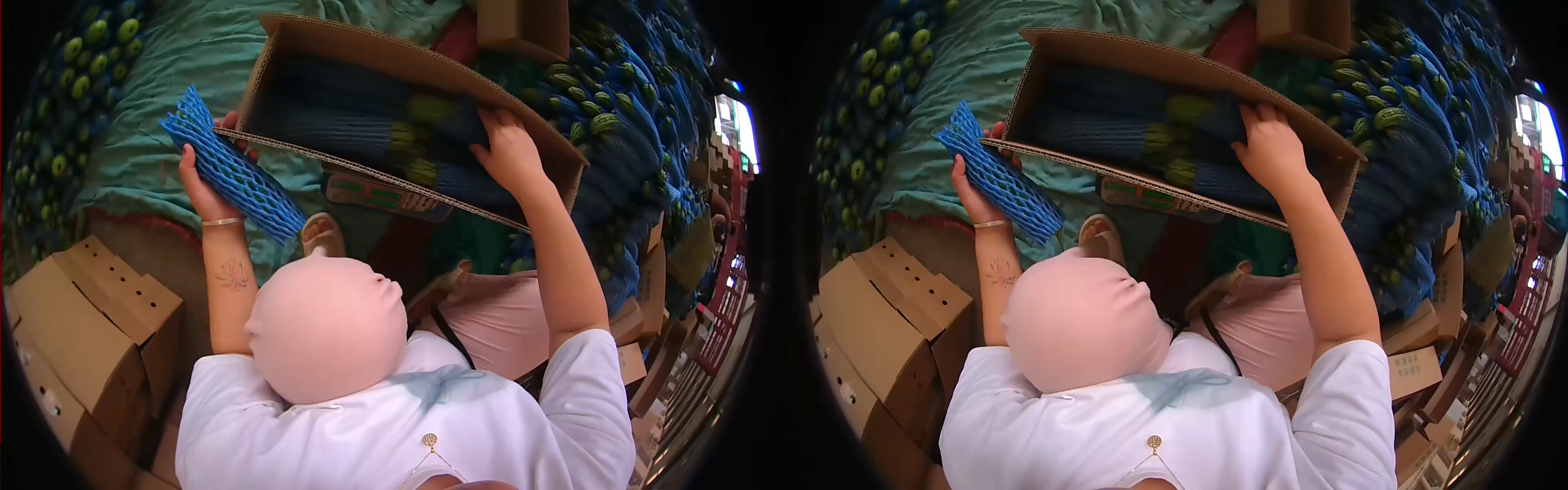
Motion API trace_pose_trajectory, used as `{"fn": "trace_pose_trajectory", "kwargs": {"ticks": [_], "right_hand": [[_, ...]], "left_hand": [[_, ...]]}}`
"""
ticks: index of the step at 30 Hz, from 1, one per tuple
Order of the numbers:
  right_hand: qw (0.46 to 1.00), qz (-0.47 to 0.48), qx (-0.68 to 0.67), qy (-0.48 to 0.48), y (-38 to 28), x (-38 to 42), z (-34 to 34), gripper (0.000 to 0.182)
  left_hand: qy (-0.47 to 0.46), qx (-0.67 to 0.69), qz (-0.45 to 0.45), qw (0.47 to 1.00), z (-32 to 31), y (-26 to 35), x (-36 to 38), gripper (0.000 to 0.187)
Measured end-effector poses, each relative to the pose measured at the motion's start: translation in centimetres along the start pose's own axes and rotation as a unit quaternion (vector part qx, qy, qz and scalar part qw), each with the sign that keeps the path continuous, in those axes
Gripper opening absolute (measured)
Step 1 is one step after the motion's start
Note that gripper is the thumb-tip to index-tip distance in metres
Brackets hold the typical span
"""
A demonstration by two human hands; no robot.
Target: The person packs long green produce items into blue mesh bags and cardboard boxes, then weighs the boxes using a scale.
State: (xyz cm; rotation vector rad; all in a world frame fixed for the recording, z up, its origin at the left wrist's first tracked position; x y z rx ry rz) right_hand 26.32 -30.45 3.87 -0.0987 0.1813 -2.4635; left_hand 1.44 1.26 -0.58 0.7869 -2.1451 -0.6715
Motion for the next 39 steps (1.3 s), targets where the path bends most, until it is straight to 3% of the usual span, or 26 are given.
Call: {"fn": "trace_pose_trajectory", "kwargs": {"ticks": [3, 6, 11, 14, 17, 19, 21, 23, 25, 27, 29, 31, 33, 35, 37, 38, 39], "right_hand": [[0.996, 0.059, 0.043, -0.049, -0.4, 1.2, 0.2, 0.06], [0.997, 0.071, -0.025, 0.029, 0.3, 2.4, -0.3, 0.056], [0.992, 0.059, -0.1, -0.051, 2.7, 3.0, -2.6, 0.055], [0.997, 0.045, -0.024, -0.062, 2.2, 2.6, -3.2, 0.055], [0.993, 0.072, -0.089, 0.004, 1.4, 2.9, -0.1, 0.053], [0.987, 0.055, -0.136, 0.071, 1.1, 3.3, 5.0, 0.046], [0.969, -0.077, -0.201, 0.118, 3.2, 5.1, 8.8, 0.036], [0.972, -0.2, -0.088, 0.088, 6.7, 7.5, 11.2, 0.03], [0.968, -0.249, 0.034, 0.001, 9.2, 9.6, 12.0, 0.03], [0.97, -0.244, -0.008, -0.012, 9.9, 11.6, 11.5, 0.03], [0.963, -0.242, -0.113, -0.024, 9.8, 13.3, 10.0, 0.034], [0.957, -0.244, -0.158, -0.022, 8.7, 13.8, 9.2, 0.039], [0.963, -0.231, -0.138, 0.0, 8.2, 14.0, 8.5, 0.041], [0.968, -0.222, -0.113, 0.021, 7.9, 14.2, 8.2, 0.043], [0.969, -0.221, -0.105, 0.039, 7.7, 14.2, 8.1, 0.041], [0.969, -0.22, -0.108, 0.041, 7.7, 14.1, 8.2, 0.041], [0.965, -0.237, -0.109, 0.032, 7.7, 14.0, 8.2, 0.039]], "left_hand": [[0.013, 0.011, -0.008, 1.0, -0.1, 0.0, 0.1, 0.054], [0.014, -0.008, -0.01, 1.0, 0.2, -0.1, 0.3, 0.055], [0.022, -0.01, -0.009, 1.0, 0.5, 0.0, 0.1, 0.054], [0.045, -0.009, -0.015, 0.999, -0.3, -0.2, 0.2, 0.054], [0.047, -0.026, -0.014, 0.998, 0.2, 0.0, 0.0, 0.054], [0.051, -0.046, -0.022, 0.997, -0.4, 1.0, 0.6, 0.054], [0.004, -0.121, -0.082, 0.989, -0.9, 2.8, 0.8, 0.055], [0.012, -0.157, -0.102, 0.982, -3.7, 5.2, 1.7, 0.054], [0.015, -0.28, -0.135, 0.95, -5.0, 7.5, 1.3, 0.049], [0.017, -0.342, -0.157, 0.926, -6.3, 9.4, 1.7, 0.046], [-0.075, -0.439, -0.14, 0.884, -7.6, 10.6, 2.9, 0.051], [-0.115, -0.459, -0.094, 0.876, -8.3, 10.0, 4.8, 0.052], [-0.139, -0.486, -0.033, 0.862, -6.2, 8.2, 5.5, 0.053], [-0.107, -0.518, 0.015, 0.848, -1.4, 4.6, 5.8, 0.052], [-0.051, -0.566, 0.026, 0.823, 6.4, 0.2, 5.5, 0.054], [-0.042, -0.643, -0.019, 0.764, 10.6, -1.9, 5.1, 0.056], [-0.004, -0.621, -0.03, 0.783, 16.9, -4.8, 4.1, 0.056]]}}
Point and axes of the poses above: each hand's wrist, its own x-axis away from the middle knuckle, its own z-axis out of the back of the hand, y = z × x, the point moved 2 cm from there along -x, towards the middle knuckle, and after that the axes turned 15 degrees about y, right-handed, at the moved point
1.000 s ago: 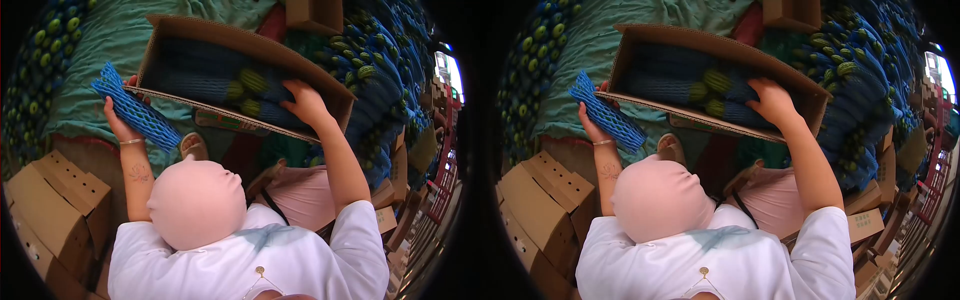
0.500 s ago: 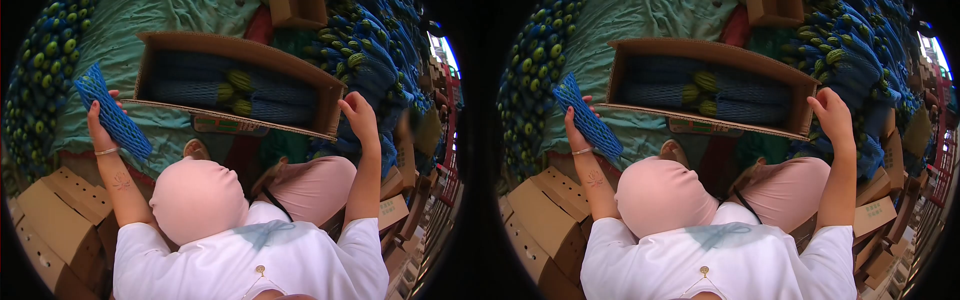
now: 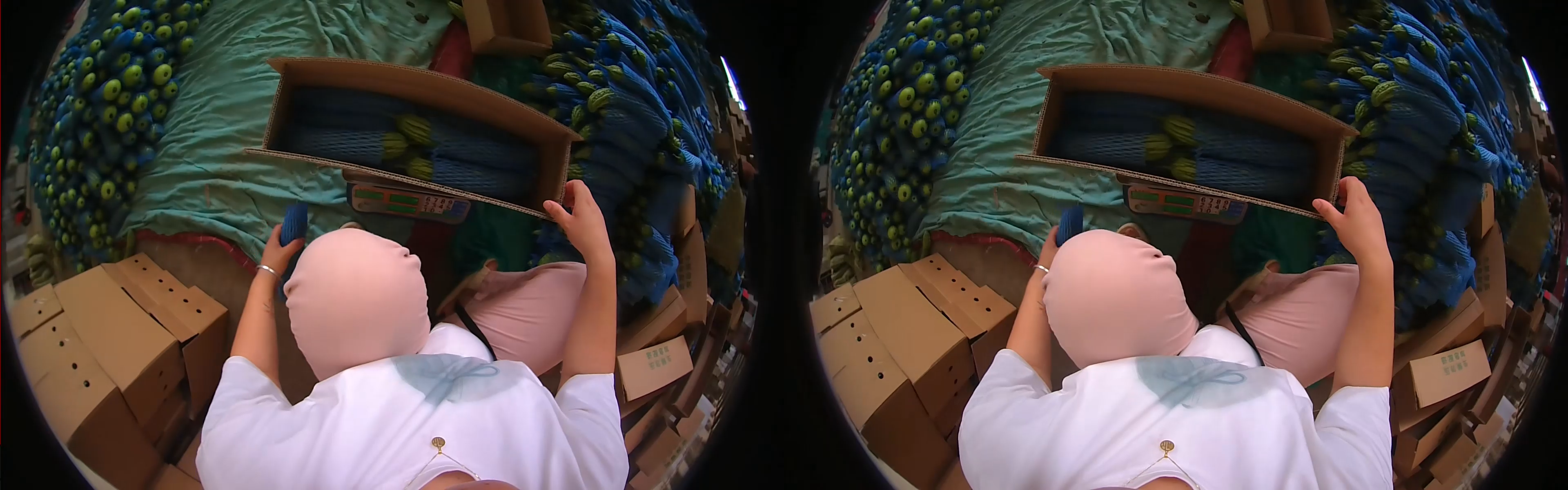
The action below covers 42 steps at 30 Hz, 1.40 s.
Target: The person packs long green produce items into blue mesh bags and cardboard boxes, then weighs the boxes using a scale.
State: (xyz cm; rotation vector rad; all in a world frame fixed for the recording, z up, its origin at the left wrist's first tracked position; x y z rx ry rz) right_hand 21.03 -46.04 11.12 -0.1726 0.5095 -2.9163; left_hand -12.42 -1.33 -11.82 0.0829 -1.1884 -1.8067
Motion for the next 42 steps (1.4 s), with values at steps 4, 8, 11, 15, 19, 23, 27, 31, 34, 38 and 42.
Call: {"fn": "trace_pose_trajectory", "kwargs": {"ticks": [4, 8, 11, 15, 19, 23, 27, 31, 34, 38, 42], "right_hand": [[0.999, -0.019, 0.001, -0.029, 1.2, -1.2, -1.0, 0.034], [0.989, 0.052, -0.014, -0.138, -0.7, -1.6, -3.9, 0.04], [0.981, 0.046, -0.032, -0.184, -0.9, -1.8, -3.9, 0.048], [0.968, 0.076, -0.093, -0.219, -0.6, -2.1, -3.3, 0.051], [0.975, 0.003, -0.027, -0.219, -2.6, -4.0, -3.6, 0.046], [0.992, 0.076, 0.058, -0.084, -1.5, -5.3, -7.0, 0.047], [0.987, 0.134, 0.088, -0.025, -0.9, -5.7, -8.4, 0.047], [0.99, 0.101, 0.067, -0.074, -0.7, -6.1, -8.6, 0.047], [0.987, 0.085, 0.108, -0.082, -1.5, -5.9, -8.2, 0.037], [0.933, 0.334, 0.094, 0.096, -7.1, -6.1, -5.1, 0.032], [0.872, 0.413, -0.009, 0.263, -12.5, -10.9, -5.4, 0.04]], "left_hand": [[0.114, -0.143, -0.086, 0.979, 0.0, -0.2, -1.2, 0.047], [0.225, -0.016, -0.335, 0.915, 3.8, 20.0, -3.2, 0.04], [0.098, -0.171, -0.472, 0.859, 3.7, 26.6, -4.6, 0.049], [-0.104, -0.348, -0.507, 0.782, 2.0, 28.3, -5.8, 0.048], [-0.189, -0.44, -0.422, 0.77, 0.1, 31.0, -8.7, 0.032], [-0.197, -0.444, -0.289, 0.825, -2.4, 30.4, -11.7, 0.033], [-0.002, -0.3, -0.657, 0.692, -4.5, 29.8, -7.2, 0.061], [-0.058, -0.311, -0.657, 0.684, -10.2, 27.4, -1.3, 0.089], [-0.023, -0.314, -0.636, 0.705, -12.0, 26.4, -1.6, 0.089], [-0.013, -0.312, -0.619, 0.721, -12.2, 26.1, -1.6, 0.086], [-0.018, -0.318, -0.616, 0.721, -12.1, 26.4, -1.4, 0.085]]}}
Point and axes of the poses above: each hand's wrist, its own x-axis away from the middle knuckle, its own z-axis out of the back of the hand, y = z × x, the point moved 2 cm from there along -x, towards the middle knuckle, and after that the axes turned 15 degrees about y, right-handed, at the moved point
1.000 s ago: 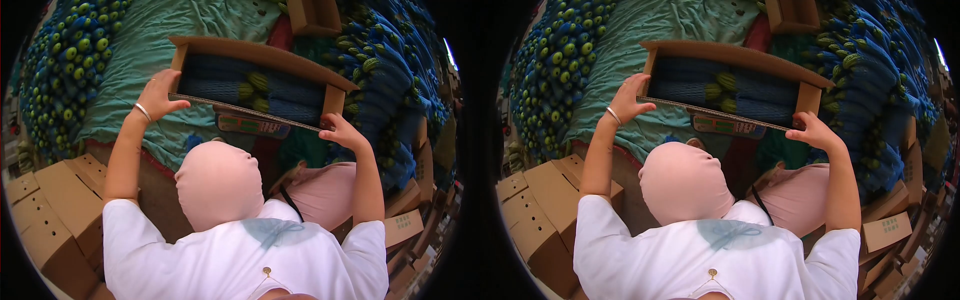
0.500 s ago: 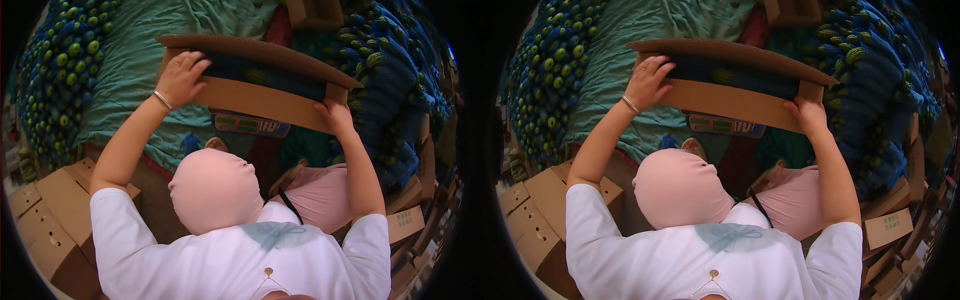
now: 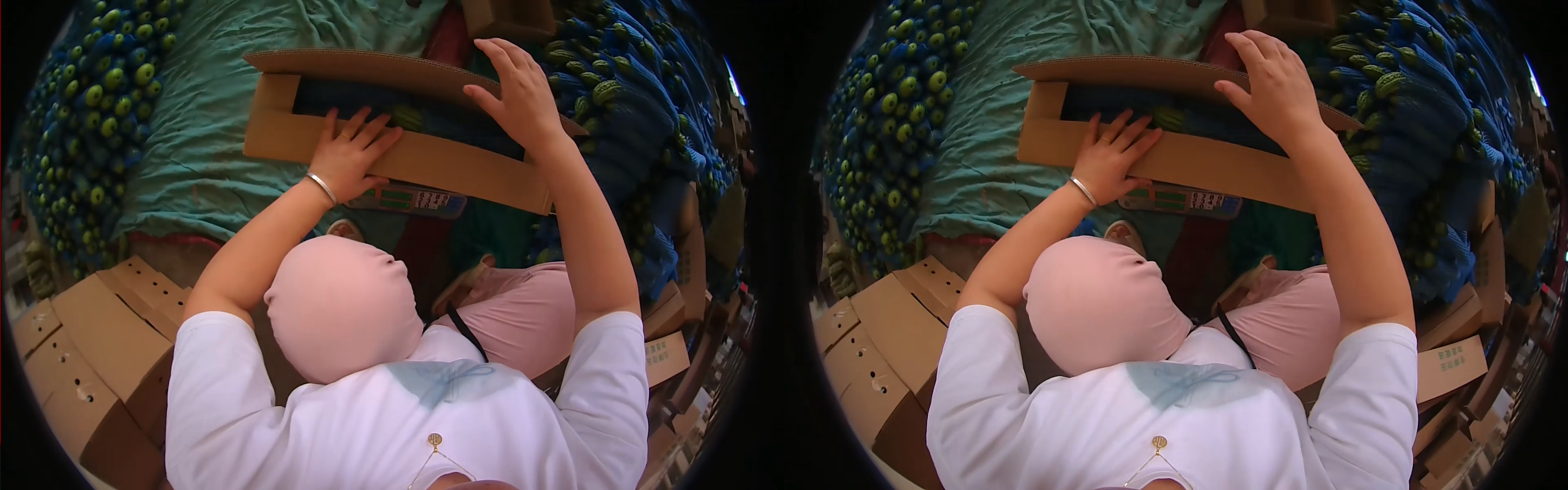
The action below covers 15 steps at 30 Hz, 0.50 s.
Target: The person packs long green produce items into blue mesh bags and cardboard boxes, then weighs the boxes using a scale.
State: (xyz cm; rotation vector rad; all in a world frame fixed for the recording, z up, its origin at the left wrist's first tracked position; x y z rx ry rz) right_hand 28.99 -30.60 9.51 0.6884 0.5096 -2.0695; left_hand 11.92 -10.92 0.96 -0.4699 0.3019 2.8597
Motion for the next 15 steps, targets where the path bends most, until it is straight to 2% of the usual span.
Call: {"fn": "trace_pose_trajectory", "kwargs": {"ticks": [2, 4, 5, 6, 12, 13, 15], "right_hand": [[0.978, -0.124, -0.048, -0.16, 1.0, 0.6, -4.0, 0.052], [0.911, -0.183, -0.027, -0.369, -2.9, 1.0, -2.3, 0.068], [0.957, -0.073, 0.001, -0.282, -3.5, 4.2, -2.5, 0.08], [0.966, -0.051, 0.03, -0.251, -4.2, 7.3, -2.7, 0.088], [0.968, -0.08, 0.034, -0.237, -4.4, 10.2, -4.2, 0.083], [0.97, -0.079, 0.036, -0.228, -4.4, 10.2, -4.2, 0.078], [0.971, -0.077, 0.037, -0.224, -4.4, 10.3, -4.1, 0.074]], "left_hand": [[0.001, -0.004, 0.003, 1.0, -0.1, 0.0, 0.2, 0.084], [0.004, -0.006, 0.002, 1.0, -0.1, -0.1, 0.1, 0.083], [0.006, -0.007, 0.006, 1.0, -0.1, -0.1, 0.2, 0.083], [0.006, -0.008, 0.01, 1.0, -0.1, -0.1, 0.4, 0.083], [0.118, 0.007, -0.03, 0.993, -0.5, 0.0, 0.8, 0.089], [0.116, 0.008, -0.03, 0.993, -0.1, -0.1, 0.4, 0.089], [0.047, -0.005, -0.033, 0.998, 0.5, -0.5, -0.4, 0.09]]}}
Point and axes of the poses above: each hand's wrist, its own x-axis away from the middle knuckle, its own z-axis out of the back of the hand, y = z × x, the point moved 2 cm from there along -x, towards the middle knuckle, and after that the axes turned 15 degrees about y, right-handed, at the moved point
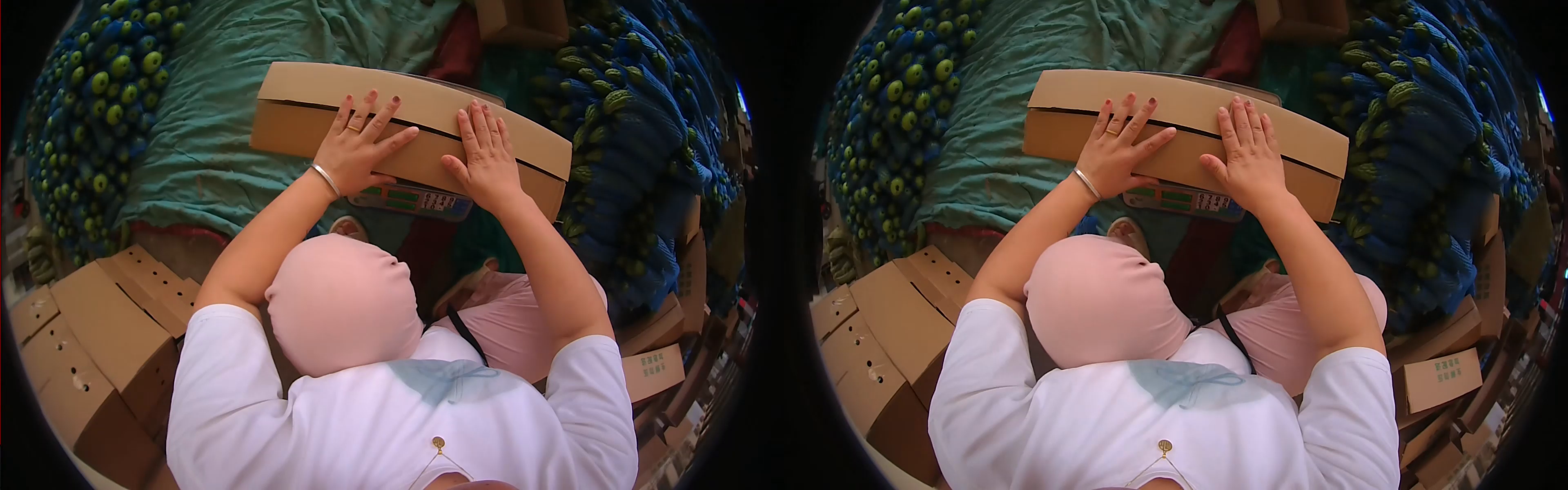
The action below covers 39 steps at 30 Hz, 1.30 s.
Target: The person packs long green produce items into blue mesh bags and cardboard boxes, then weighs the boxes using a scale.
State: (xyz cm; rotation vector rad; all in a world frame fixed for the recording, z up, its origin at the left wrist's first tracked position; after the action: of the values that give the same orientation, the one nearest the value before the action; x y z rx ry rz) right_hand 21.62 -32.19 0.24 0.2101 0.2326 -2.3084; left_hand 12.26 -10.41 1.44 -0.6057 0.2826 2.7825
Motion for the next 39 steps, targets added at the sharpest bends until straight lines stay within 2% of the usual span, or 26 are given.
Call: {"fn": "trace_pose_trajectory", "kwargs": {"ticks": [3, 5, 6, 8, 9, 11, 15, 20, 24, 33, 34, 36, 37, 38, 39], "right_hand": [[1.0, 0.001, 0.001, -0.005, -0.4, -1.0, 0.6, 0.069], [0.992, -0.087, -0.067, -0.062, -0.6, -3.1, 1.1, 0.06], [0.992, -0.085, -0.069, -0.062, -0.6, -4.0, -0.3, 0.06], [0.987, -0.024, -0.007, 0.16, -0.7, -5.5, -3.0, 0.051], [0.987, -0.022, -0.01, 0.159, -1.0, -6.2, -3.1, 0.051], [0.988, -0.073, -0.107, 0.086, -1.8, -7.2, -3.1, 0.046], [0.991, -0.064, -0.096, 0.067, -2.0, -7.4, -2.9, 0.049], [0.992, -0.053, -0.019, 0.114, -3.1, -6.6, -3.6, 0.053], [0.992, -0.057, -0.001, 0.111, -3.1, -6.6, -3.9, 0.056], [0.988, -0.034, 0.018, 0.152, -2.8, -6.5, -4.5, 0.059], [0.987, -0.034, -0.007, 0.159, -2.8, -6.4, -4.4, 0.056], [0.985, -0.028, -0.028, 0.168, -2.4, -6.6, -3.2, 0.053], [0.967, -0.036, -0.147, 0.204, -2.1, -7.0, -1.5, 0.047], [0.935, -0.044, -0.265, 0.23, -1.7, -7.1, 0.4, 0.041], [0.938, -0.039, -0.261, 0.224, -1.6, -6.9, 2.5, 0.041]], "left_hand": [[-0.027, 0.013, 0.014, 0.999, -0.6, -0.3, 0.1, 0.09], [-0.019, 0.014, 0.017, 1.0, -0.8, -0.4, 0.2, 0.091], [-0.013, 0.016, 0.016, 1.0, -0.8, -0.4, 0.2, 0.092], [-0.015, 0.017, 0.019, 1.0, -0.8, -0.4, 0.3, 0.092], [-0.013, 0.018, 0.02, 1.0, -0.8, -0.4, 0.1, 0.093], [-0.016, 0.012, 0.022, 1.0, -0.7, -0.5, -0.3, 0.093], [-0.032, 0.001, 0.028, 0.999, -0.7, -0.5, -0.6, 0.095], [-0.068, 0.023, 0.052, 0.996, -1.1, -0.6, -0.4, 0.101], [-0.124, 0.017, 0.057, 0.991, -1.1, -0.6, -0.9, 0.106], [-0.159, -0.014, 0.053, 0.986, -0.8, -0.2, -1.2, 0.105], [-0.155, -0.014, 0.053, 0.986, -0.7, 0.0, -0.9, 0.105], [-0.057, 0.015, 0.03, 0.998, -0.1, 0.0, -0.2, 0.1], [-0.049, 0.015, 0.031, 0.998, 0.3, -0.3, 0.1, 0.1], [0.025, 0.073, 0.046, 0.996, 1.0, -0.3, 0.7, 0.096], [0.097, 0.131, 0.064, 0.985, 1.6, -0.2, 1.3, 0.092]]}}
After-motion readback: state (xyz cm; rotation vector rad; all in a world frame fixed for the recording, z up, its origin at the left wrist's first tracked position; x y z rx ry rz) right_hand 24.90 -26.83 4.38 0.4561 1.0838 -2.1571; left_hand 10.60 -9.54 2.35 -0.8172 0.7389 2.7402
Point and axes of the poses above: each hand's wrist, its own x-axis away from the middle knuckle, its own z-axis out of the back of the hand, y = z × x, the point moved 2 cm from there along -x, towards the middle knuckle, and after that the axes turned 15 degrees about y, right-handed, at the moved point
